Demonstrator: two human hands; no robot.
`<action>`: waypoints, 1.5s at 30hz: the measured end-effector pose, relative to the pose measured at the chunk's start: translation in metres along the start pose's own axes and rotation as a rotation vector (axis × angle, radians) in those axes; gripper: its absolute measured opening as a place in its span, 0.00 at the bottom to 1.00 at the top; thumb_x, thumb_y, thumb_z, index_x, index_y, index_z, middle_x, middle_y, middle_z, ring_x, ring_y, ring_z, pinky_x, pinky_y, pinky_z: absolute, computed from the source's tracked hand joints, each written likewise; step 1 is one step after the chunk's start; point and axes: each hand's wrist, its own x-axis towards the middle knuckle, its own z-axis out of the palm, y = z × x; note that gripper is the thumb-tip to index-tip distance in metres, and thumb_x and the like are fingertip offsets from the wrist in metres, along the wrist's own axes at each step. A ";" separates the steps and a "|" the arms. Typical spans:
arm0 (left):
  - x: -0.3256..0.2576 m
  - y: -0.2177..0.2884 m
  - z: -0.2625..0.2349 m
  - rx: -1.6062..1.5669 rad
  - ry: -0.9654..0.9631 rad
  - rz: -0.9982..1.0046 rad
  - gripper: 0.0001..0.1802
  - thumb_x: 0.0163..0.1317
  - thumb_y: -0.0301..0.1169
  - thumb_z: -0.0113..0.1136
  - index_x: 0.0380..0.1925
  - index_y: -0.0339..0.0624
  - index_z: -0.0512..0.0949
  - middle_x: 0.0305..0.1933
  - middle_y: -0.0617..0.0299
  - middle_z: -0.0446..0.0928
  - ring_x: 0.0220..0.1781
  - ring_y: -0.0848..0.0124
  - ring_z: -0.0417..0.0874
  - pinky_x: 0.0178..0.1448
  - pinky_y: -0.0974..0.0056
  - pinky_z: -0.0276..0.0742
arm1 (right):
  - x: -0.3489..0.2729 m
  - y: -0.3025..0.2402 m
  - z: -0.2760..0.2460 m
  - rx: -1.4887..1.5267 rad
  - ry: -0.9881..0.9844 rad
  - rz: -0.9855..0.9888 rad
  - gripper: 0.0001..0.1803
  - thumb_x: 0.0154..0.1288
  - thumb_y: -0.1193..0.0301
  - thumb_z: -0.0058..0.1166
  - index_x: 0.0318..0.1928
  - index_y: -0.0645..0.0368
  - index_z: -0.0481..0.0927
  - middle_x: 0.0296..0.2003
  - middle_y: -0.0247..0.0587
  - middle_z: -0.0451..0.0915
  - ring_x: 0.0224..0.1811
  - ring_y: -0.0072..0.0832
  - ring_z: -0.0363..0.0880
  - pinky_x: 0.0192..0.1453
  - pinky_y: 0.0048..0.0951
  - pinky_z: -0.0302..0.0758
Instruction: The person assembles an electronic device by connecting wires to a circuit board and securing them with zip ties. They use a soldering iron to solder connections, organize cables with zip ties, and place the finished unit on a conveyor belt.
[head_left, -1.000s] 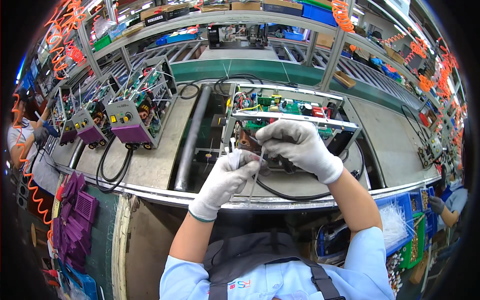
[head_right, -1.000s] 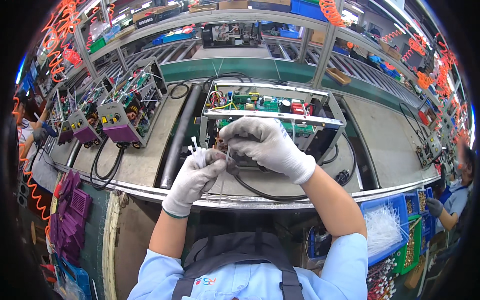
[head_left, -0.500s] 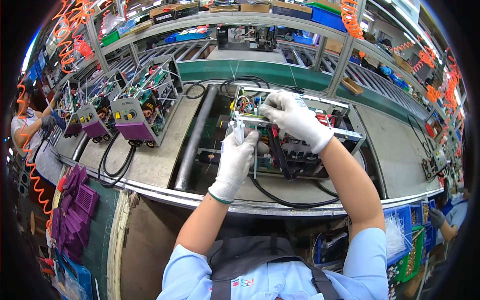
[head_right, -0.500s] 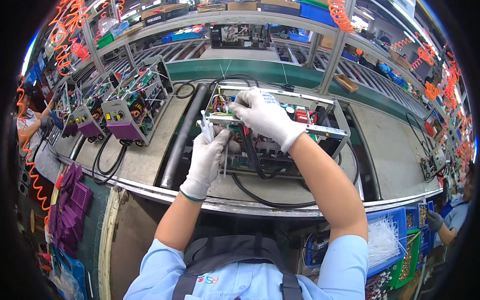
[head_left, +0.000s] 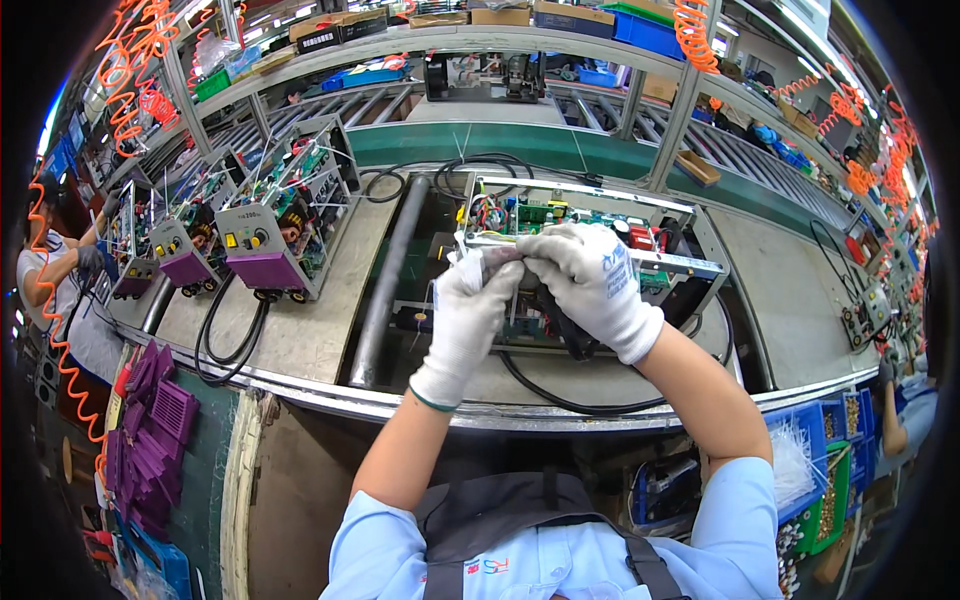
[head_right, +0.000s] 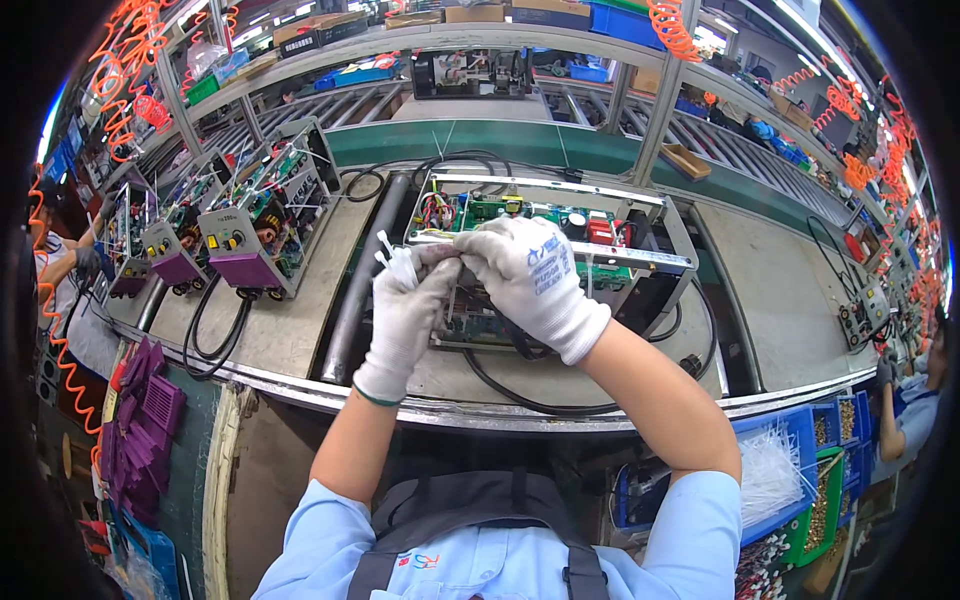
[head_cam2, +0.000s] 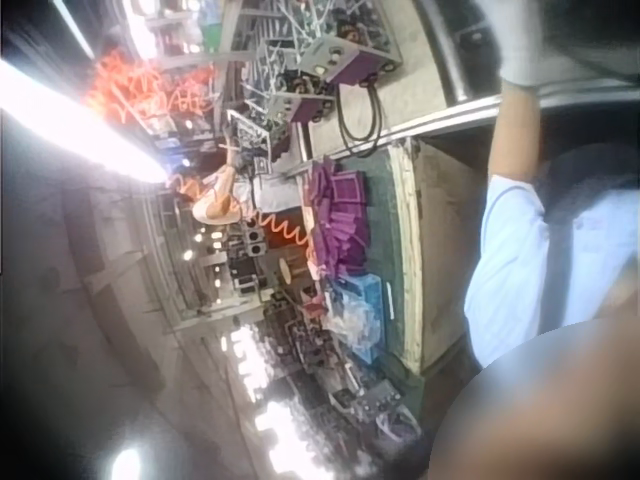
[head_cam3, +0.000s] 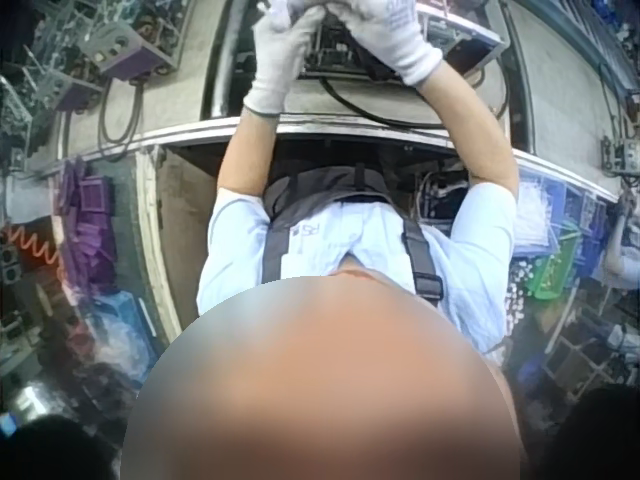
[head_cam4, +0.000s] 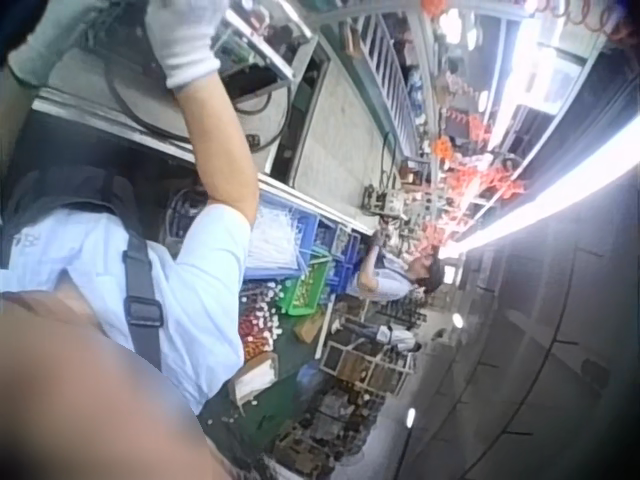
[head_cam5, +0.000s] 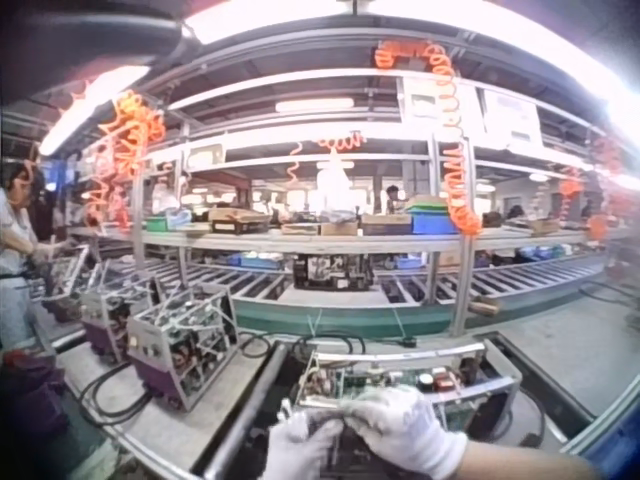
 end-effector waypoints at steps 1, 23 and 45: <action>0.002 0.004 -0.004 0.012 -0.027 -0.122 0.10 0.65 0.26 0.61 0.45 0.36 0.81 0.28 0.72 0.77 0.21 0.87 0.68 0.22 0.76 0.61 | -0.001 -0.001 -0.002 0.077 -0.010 0.058 0.08 0.58 0.78 0.59 0.39 0.63 0.83 0.31 0.47 0.82 0.34 0.37 0.83 0.41 0.34 0.78; 0.011 -0.003 -0.015 0.323 -0.143 0.042 0.03 0.62 0.25 0.64 0.33 0.38 0.84 0.29 0.69 0.80 0.31 0.84 0.75 0.37 0.74 0.73 | 0.031 0.010 -0.030 0.691 -0.326 0.691 0.09 0.60 0.77 0.62 0.41 0.66 0.84 0.34 0.36 0.84 0.38 0.20 0.80 0.45 0.24 0.77; 0.020 0.004 -0.010 0.831 0.100 0.158 0.16 0.54 0.26 0.64 0.42 0.37 0.72 0.35 0.54 0.81 0.37 0.67 0.83 0.42 0.63 0.77 | -0.032 -0.035 0.011 0.300 0.018 0.087 0.10 0.54 0.82 0.63 0.37 0.59 0.82 0.36 0.42 0.80 0.39 0.36 0.81 0.43 0.32 0.77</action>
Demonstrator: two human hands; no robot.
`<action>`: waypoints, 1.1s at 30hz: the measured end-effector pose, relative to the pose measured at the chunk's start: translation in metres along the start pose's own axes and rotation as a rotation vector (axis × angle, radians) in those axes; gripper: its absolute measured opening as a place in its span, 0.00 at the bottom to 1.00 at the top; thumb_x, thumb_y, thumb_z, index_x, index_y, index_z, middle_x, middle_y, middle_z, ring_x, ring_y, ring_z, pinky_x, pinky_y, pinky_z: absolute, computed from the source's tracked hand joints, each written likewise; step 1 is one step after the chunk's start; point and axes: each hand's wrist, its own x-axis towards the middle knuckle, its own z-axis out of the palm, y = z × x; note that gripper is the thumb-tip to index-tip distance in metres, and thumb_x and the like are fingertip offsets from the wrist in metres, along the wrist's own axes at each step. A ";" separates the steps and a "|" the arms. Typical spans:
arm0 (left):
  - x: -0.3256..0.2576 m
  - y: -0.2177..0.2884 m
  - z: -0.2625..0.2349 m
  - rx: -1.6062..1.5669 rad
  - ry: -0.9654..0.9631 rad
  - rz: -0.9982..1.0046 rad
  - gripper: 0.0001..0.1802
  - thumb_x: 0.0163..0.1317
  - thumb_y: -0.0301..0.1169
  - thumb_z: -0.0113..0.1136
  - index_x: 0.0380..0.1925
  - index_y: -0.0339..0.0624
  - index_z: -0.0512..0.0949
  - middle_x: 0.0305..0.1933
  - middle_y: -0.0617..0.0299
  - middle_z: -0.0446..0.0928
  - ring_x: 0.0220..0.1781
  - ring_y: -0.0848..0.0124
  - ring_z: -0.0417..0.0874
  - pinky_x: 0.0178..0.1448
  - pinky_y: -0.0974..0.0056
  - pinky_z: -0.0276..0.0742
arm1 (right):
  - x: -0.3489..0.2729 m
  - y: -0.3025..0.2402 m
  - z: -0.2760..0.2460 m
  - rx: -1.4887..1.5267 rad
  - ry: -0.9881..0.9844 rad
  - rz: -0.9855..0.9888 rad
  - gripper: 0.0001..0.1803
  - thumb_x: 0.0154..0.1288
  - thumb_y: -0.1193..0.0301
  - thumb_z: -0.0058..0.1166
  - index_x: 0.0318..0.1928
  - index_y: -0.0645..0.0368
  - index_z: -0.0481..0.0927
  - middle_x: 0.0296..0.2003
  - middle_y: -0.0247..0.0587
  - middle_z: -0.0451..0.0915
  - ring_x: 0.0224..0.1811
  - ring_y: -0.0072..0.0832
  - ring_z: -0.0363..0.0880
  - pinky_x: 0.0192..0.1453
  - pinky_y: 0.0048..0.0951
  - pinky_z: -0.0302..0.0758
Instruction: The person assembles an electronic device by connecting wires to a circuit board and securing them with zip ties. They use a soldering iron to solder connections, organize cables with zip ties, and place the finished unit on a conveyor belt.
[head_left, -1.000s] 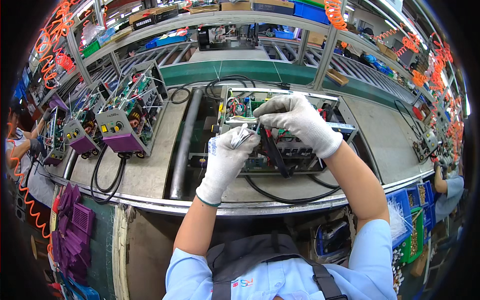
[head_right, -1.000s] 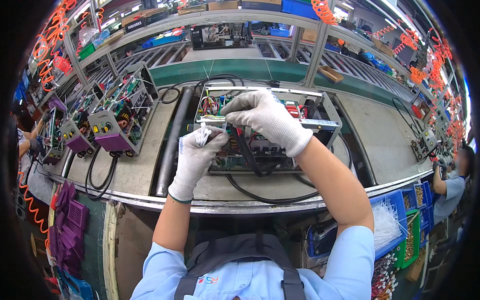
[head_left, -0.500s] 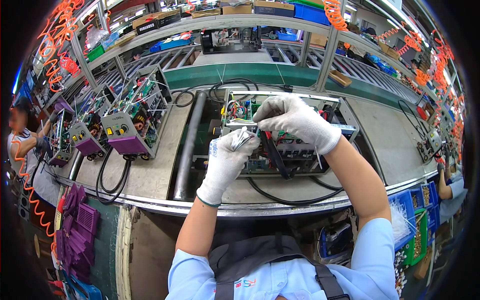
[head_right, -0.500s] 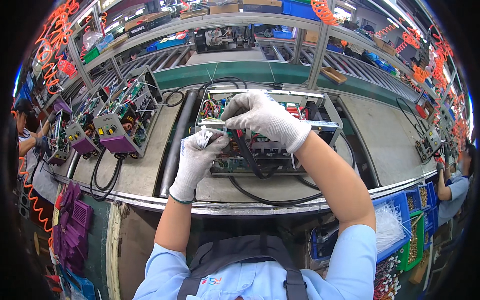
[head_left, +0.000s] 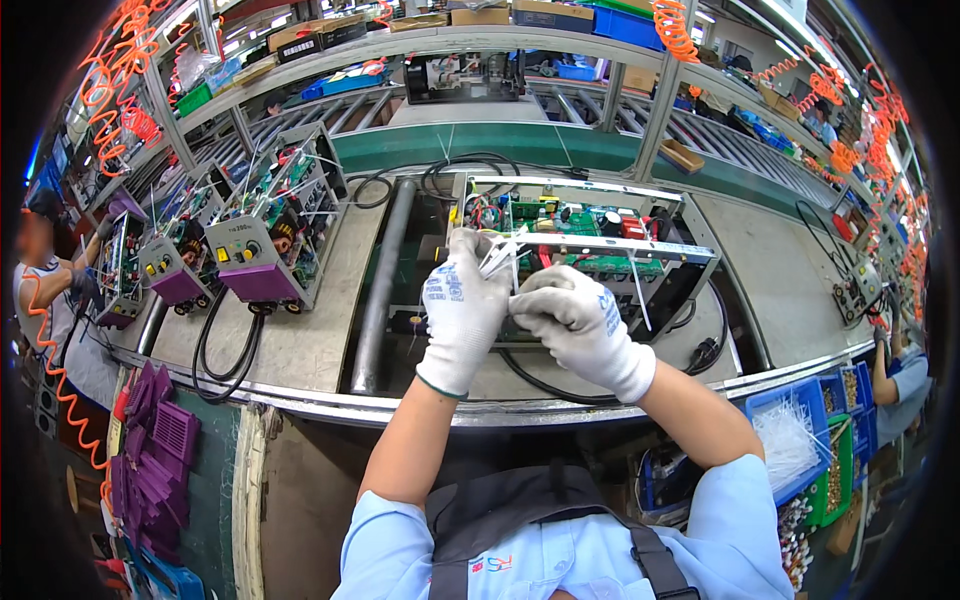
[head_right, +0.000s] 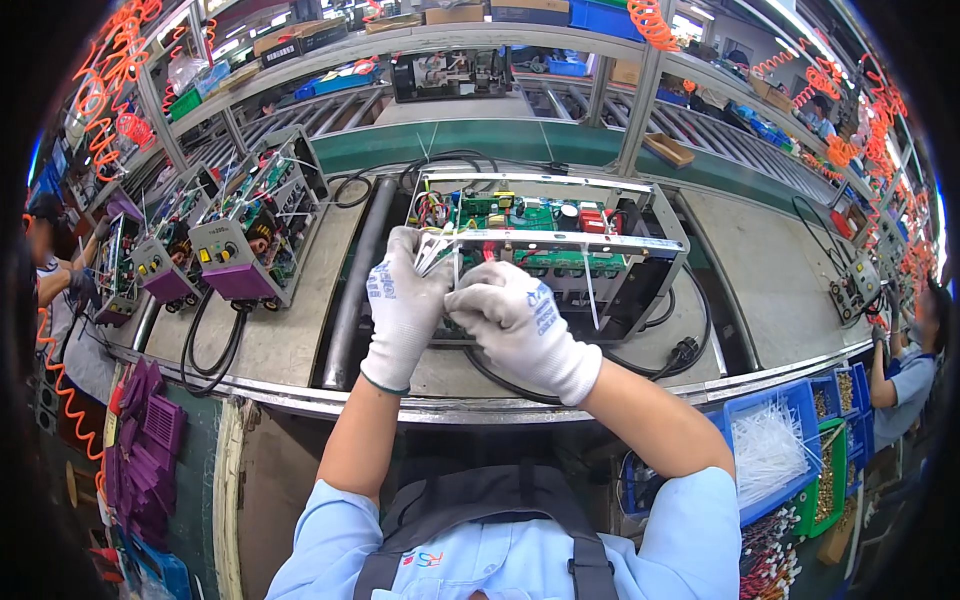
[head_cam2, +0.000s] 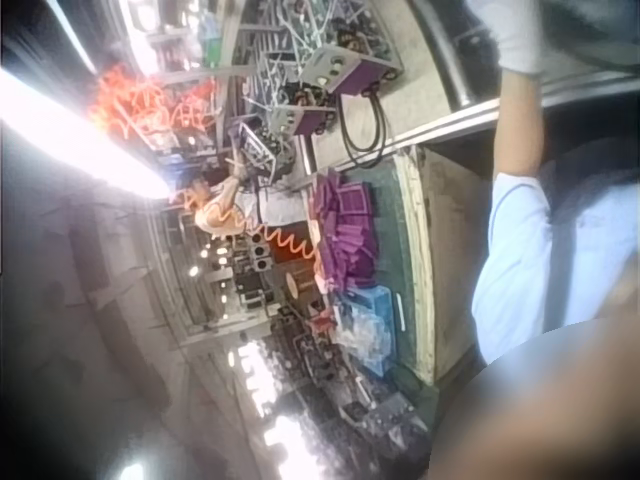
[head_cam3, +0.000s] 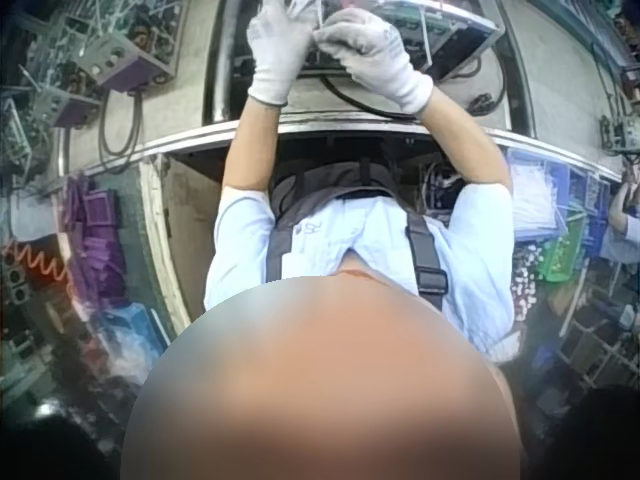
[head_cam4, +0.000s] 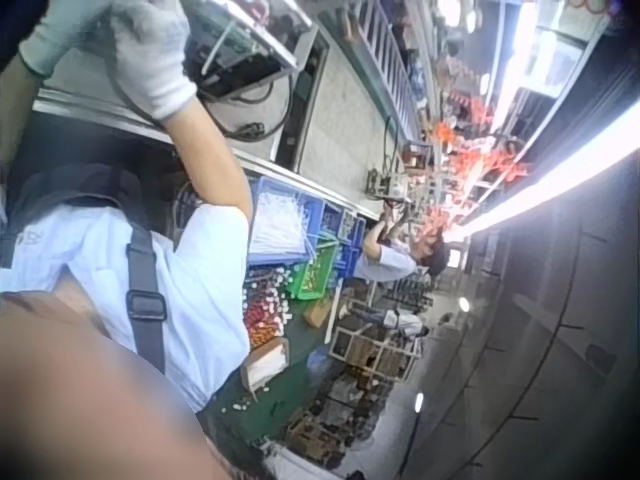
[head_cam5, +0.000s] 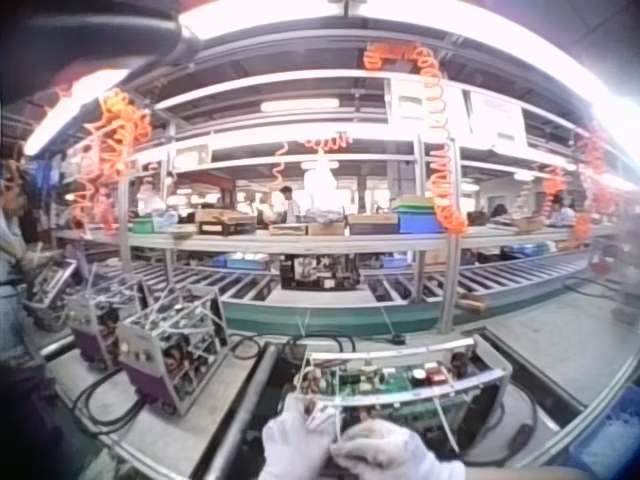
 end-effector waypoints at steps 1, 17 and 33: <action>0.000 0.001 0.000 0.019 -0.038 0.009 0.16 0.54 0.27 0.63 0.43 0.37 0.72 0.36 0.54 0.81 0.36 0.67 0.83 0.42 0.62 0.78 | -0.005 0.002 0.001 0.017 0.007 -0.017 0.10 0.55 0.82 0.62 0.38 0.59 0.82 0.37 0.43 0.80 0.39 0.36 0.81 0.43 0.32 0.78; -0.052 -0.010 -0.056 -0.009 -0.612 -0.074 0.14 0.69 0.36 0.53 0.45 0.35 0.75 0.23 0.54 0.77 0.24 0.64 0.80 0.32 0.61 0.74 | -0.010 -0.022 0.000 0.689 -0.020 0.433 0.13 0.64 0.76 0.61 0.50 0.62 0.81 0.33 0.28 0.82 0.28 0.09 0.70 0.31 0.15 0.70; -0.031 0.014 -0.088 -0.249 -0.633 -0.126 0.09 0.63 0.25 0.61 0.42 0.35 0.82 0.31 0.64 0.83 0.34 0.81 0.79 0.41 0.71 0.74 | 0.012 -0.018 -0.016 0.278 -0.075 0.110 0.09 0.61 0.83 0.59 0.43 0.65 0.81 0.38 0.41 0.84 0.40 0.25 0.83 0.47 0.26 0.79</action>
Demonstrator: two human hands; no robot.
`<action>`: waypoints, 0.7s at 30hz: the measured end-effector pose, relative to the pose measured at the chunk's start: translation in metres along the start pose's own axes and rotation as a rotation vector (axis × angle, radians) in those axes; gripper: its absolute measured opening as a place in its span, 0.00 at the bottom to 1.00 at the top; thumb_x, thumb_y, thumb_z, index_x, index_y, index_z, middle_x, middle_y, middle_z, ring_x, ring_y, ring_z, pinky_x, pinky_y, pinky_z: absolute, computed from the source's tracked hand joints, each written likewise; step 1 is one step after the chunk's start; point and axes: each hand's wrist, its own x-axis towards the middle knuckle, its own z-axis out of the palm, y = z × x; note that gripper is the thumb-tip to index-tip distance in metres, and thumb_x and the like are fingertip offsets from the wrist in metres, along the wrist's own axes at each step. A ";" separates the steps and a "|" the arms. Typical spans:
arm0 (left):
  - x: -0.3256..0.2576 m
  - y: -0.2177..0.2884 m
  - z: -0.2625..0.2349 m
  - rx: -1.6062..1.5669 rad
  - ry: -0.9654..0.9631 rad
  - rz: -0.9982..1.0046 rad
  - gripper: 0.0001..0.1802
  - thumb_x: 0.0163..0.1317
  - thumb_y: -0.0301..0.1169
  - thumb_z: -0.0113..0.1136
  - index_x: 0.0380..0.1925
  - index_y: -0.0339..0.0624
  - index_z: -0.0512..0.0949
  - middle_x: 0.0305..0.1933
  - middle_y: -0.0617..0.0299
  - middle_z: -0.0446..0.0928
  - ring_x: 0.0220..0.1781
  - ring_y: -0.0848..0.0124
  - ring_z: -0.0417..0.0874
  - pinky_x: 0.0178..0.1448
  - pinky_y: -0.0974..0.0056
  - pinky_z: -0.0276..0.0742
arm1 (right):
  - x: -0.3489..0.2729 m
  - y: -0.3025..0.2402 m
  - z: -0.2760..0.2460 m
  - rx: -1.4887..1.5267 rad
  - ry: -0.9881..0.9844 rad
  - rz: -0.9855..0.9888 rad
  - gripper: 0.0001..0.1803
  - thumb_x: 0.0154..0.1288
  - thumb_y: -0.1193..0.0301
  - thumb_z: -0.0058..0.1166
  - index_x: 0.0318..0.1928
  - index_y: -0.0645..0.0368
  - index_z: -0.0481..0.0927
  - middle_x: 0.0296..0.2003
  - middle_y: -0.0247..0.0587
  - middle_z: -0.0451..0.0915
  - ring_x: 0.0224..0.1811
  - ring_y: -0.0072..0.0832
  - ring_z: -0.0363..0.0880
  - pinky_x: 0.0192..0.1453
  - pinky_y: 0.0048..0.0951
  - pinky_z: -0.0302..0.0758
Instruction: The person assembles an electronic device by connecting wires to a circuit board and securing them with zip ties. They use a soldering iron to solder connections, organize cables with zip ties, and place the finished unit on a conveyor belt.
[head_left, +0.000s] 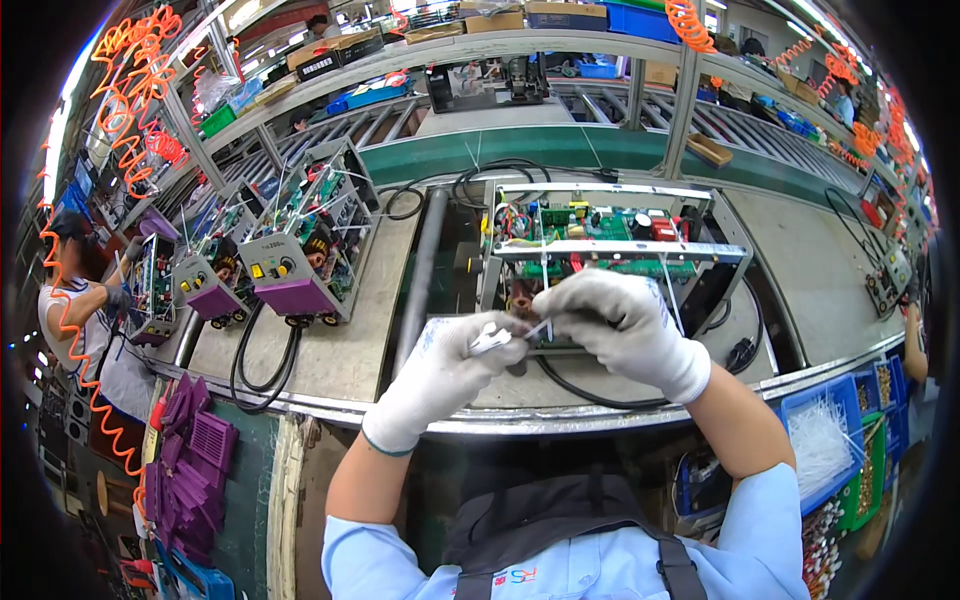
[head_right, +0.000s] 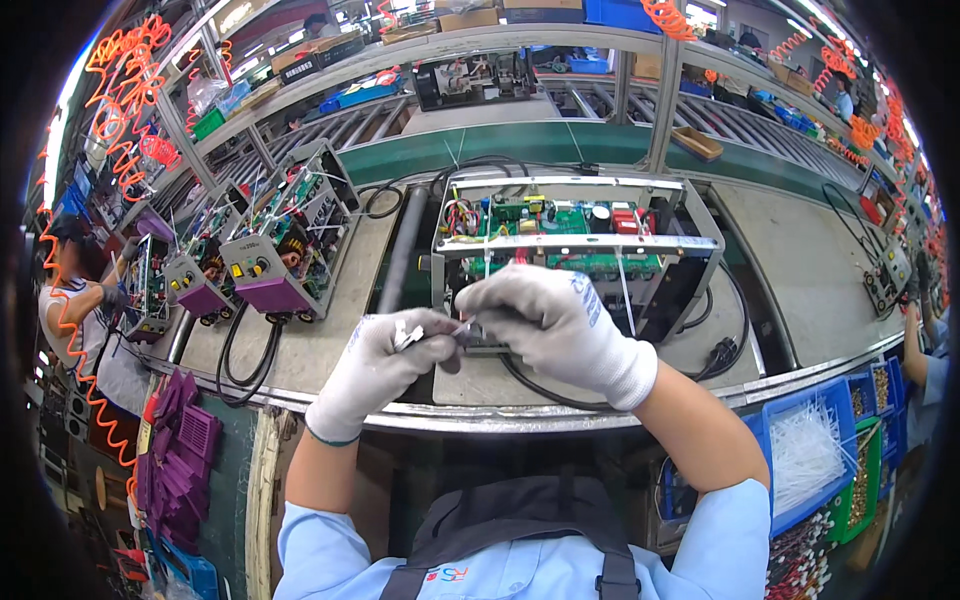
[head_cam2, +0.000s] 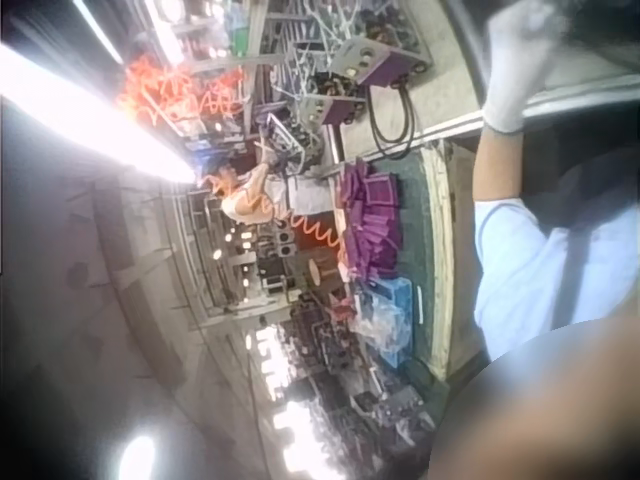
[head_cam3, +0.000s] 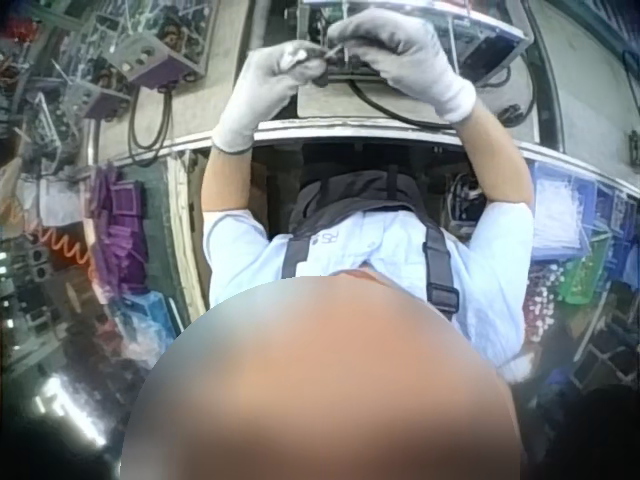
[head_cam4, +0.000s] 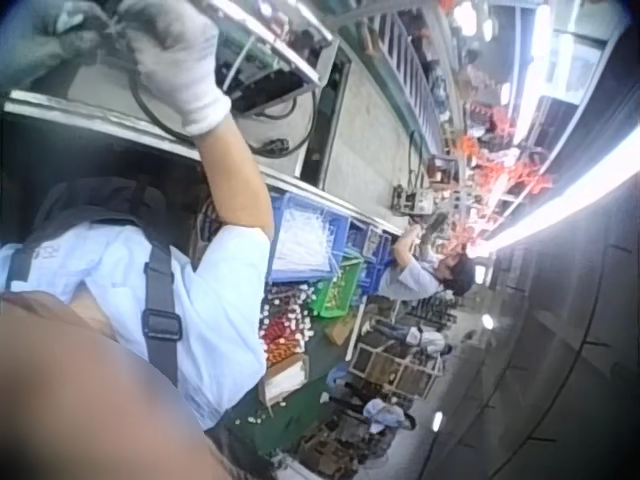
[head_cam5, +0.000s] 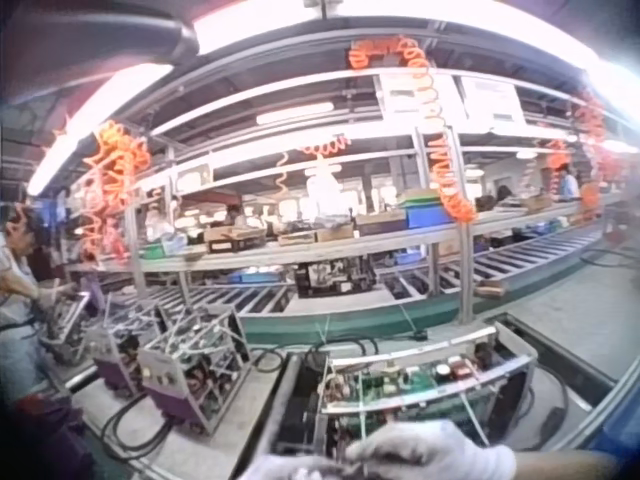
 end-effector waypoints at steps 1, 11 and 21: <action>0.005 0.000 -0.005 0.060 0.053 0.002 0.09 0.63 0.28 0.62 0.41 0.37 0.82 0.27 0.67 0.78 0.29 0.83 0.74 0.34 0.72 0.70 | 0.007 0.002 -0.003 0.008 -0.028 -0.046 0.11 0.60 0.82 0.59 0.44 0.65 0.81 0.38 0.44 0.84 0.42 0.29 0.84 0.48 0.27 0.79; 0.122 0.030 -0.088 0.975 0.262 0.070 0.10 0.54 0.34 0.58 0.34 0.46 0.84 0.33 0.49 0.82 0.42 0.53 0.83 0.49 0.53 0.77 | 0.128 0.075 -0.025 -0.682 -0.486 0.237 0.23 0.53 0.80 0.50 0.51 0.55 0.80 0.45 0.52 0.74 0.52 0.44 0.75 0.56 0.37 0.72; 0.149 0.075 -0.074 1.132 -0.124 -0.081 0.10 0.50 0.29 0.61 0.33 0.40 0.84 0.20 0.58 0.80 0.24 0.70 0.82 0.32 0.64 0.77 | 0.113 0.083 -0.035 -0.436 -0.422 0.125 0.17 0.55 0.81 0.54 0.47 0.59 0.80 0.47 0.51 0.73 0.50 0.44 0.76 0.54 0.37 0.74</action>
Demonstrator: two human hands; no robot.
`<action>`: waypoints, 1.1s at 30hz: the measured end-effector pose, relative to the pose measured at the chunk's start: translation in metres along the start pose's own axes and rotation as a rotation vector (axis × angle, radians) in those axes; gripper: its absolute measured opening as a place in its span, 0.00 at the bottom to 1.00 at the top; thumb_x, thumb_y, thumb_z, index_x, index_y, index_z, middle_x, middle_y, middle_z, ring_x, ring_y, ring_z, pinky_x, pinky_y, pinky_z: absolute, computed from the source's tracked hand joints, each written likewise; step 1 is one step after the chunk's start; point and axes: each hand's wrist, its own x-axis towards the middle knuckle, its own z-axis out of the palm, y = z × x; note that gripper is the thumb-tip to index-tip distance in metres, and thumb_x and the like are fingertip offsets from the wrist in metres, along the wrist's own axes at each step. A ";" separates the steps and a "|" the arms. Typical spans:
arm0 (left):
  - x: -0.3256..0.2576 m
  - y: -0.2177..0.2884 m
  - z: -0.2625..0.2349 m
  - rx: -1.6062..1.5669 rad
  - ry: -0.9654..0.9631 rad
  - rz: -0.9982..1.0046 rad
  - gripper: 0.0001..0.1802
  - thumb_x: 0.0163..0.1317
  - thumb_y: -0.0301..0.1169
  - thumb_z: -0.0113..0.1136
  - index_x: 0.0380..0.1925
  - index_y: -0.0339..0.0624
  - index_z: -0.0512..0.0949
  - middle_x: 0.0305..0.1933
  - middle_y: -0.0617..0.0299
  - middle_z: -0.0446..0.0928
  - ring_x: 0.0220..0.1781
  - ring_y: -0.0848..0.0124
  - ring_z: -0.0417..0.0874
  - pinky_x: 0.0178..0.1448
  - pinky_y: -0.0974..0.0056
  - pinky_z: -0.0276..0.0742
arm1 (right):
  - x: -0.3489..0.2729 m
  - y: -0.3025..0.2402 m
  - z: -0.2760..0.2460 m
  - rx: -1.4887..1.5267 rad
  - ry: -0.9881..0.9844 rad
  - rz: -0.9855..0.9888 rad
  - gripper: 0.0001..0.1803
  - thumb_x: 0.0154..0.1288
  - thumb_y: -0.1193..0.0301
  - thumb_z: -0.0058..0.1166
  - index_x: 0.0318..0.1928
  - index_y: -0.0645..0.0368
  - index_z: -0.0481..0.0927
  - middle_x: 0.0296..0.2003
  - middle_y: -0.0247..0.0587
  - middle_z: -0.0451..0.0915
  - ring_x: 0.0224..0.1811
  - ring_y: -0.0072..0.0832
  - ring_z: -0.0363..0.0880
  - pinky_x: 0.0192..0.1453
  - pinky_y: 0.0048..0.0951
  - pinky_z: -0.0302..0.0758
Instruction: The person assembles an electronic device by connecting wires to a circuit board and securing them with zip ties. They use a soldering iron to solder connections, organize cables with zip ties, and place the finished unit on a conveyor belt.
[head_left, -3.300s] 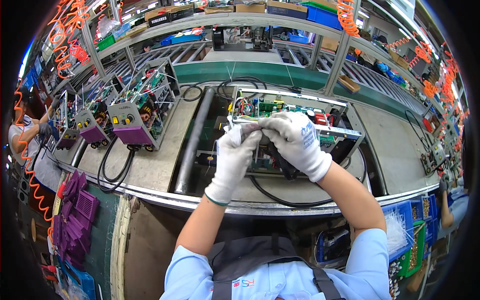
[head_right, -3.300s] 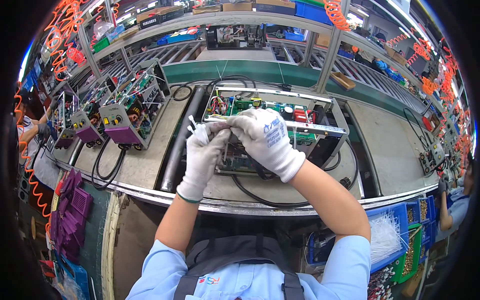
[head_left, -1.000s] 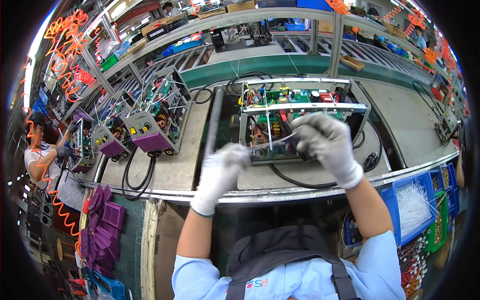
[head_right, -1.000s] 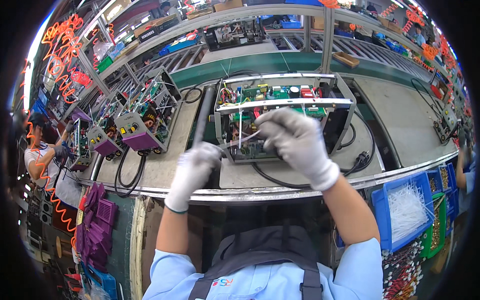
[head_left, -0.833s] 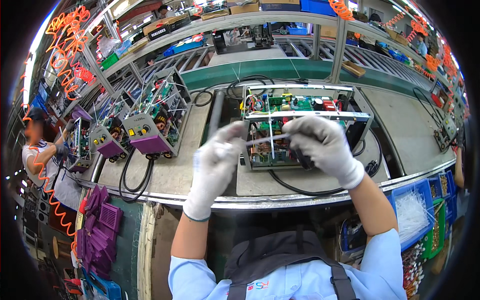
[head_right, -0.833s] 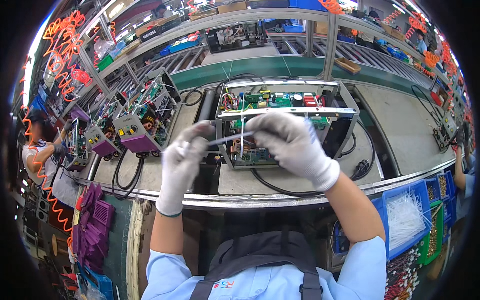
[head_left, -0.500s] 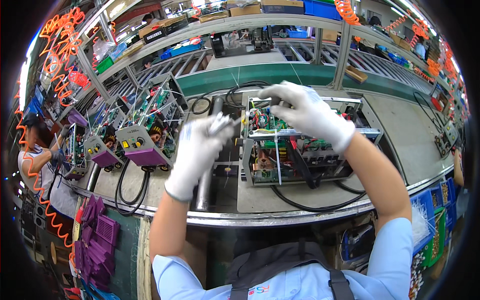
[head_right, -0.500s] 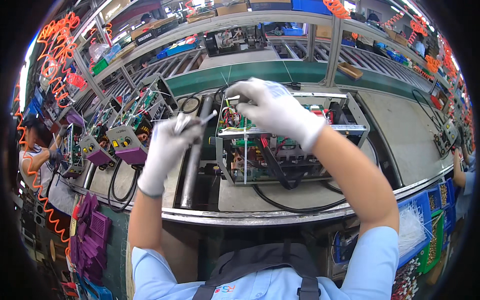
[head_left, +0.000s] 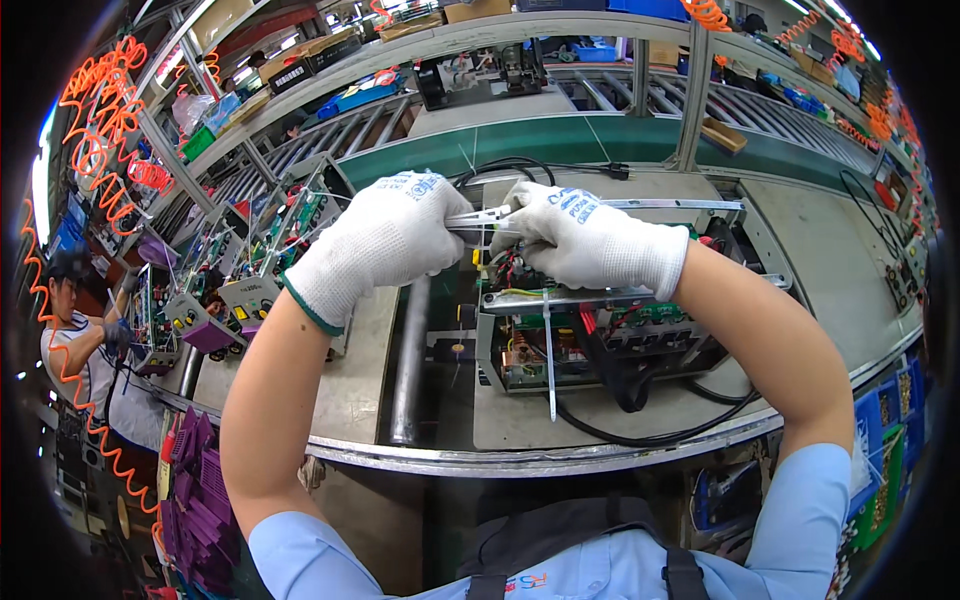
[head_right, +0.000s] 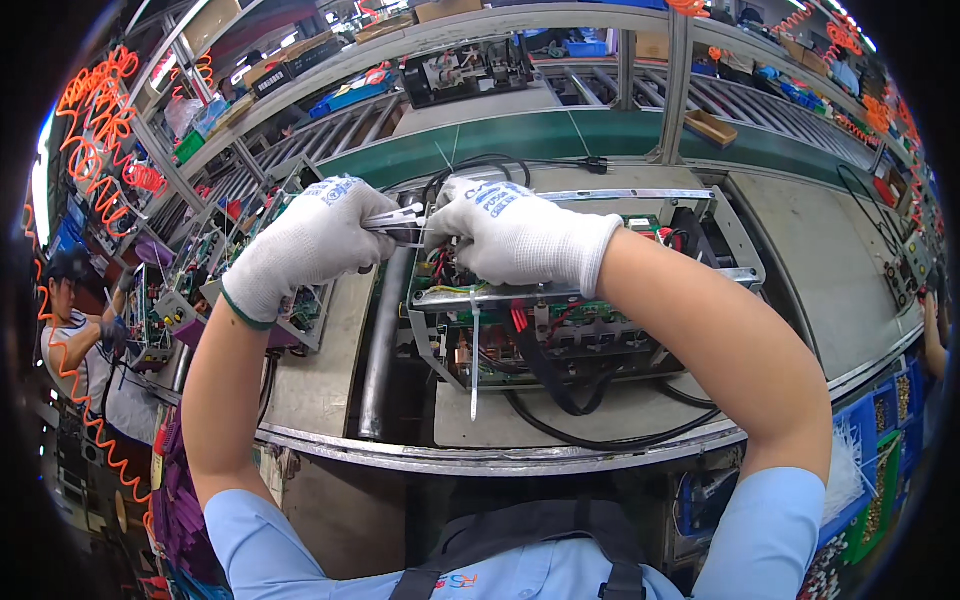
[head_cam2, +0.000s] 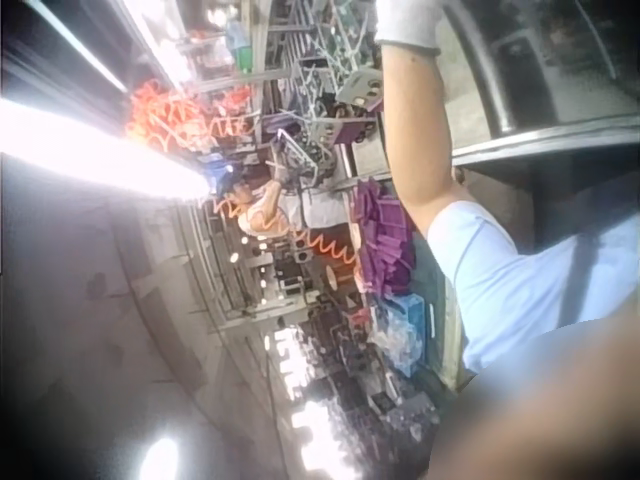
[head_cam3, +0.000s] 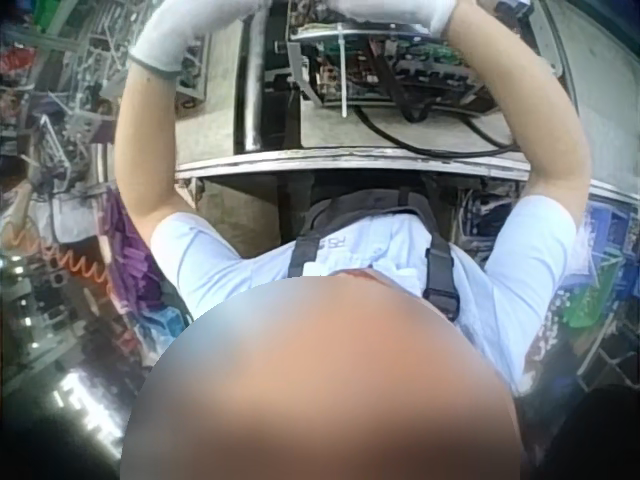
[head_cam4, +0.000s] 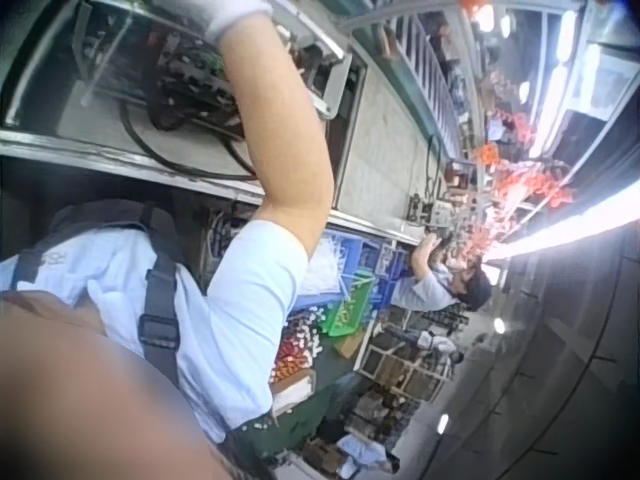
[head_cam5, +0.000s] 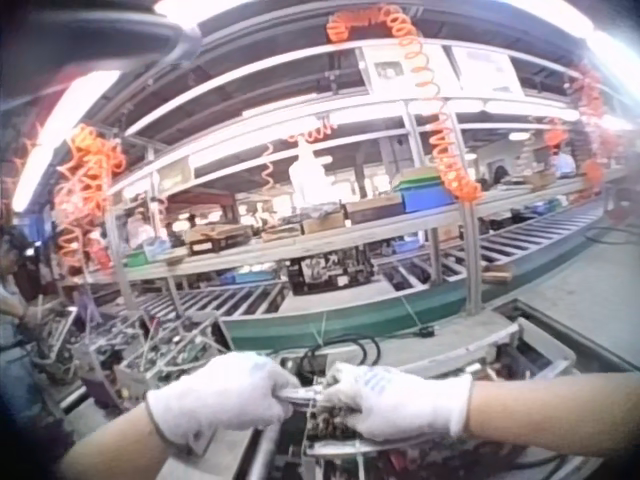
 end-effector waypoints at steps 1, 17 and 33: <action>0.003 0.004 -0.003 -0.023 -0.053 -0.008 0.10 0.50 0.29 0.61 0.33 0.40 0.84 0.20 0.58 0.79 0.23 0.71 0.81 0.31 0.64 0.76 | -0.002 -0.002 0.001 -0.027 0.008 0.025 0.17 0.56 0.81 0.54 0.48 0.60 0.79 0.47 0.51 0.73 0.50 0.45 0.76 0.55 0.38 0.74; 0.037 -0.021 -0.005 -0.418 -0.395 -0.026 0.09 0.50 0.26 0.58 0.31 0.33 0.81 0.18 0.69 0.70 0.20 0.79 0.70 0.23 0.71 0.65 | -0.004 -0.007 0.004 -0.195 0.076 0.167 0.17 0.57 0.62 0.55 0.40 0.59 0.85 0.45 0.51 0.79 0.50 0.44 0.78 0.57 0.40 0.73; 0.011 0.016 -0.004 -0.093 -0.146 -0.017 0.14 0.51 0.33 0.54 0.36 0.43 0.84 0.23 0.58 0.82 0.29 0.65 0.84 0.40 0.60 0.79 | -0.014 -0.007 0.002 0.167 0.092 0.283 0.15 0.56 0.68 0.56 0.43 0.58 0.86 0.59 0.48 0.75 0.53 0.39 0.80 0.58 0.33 0.74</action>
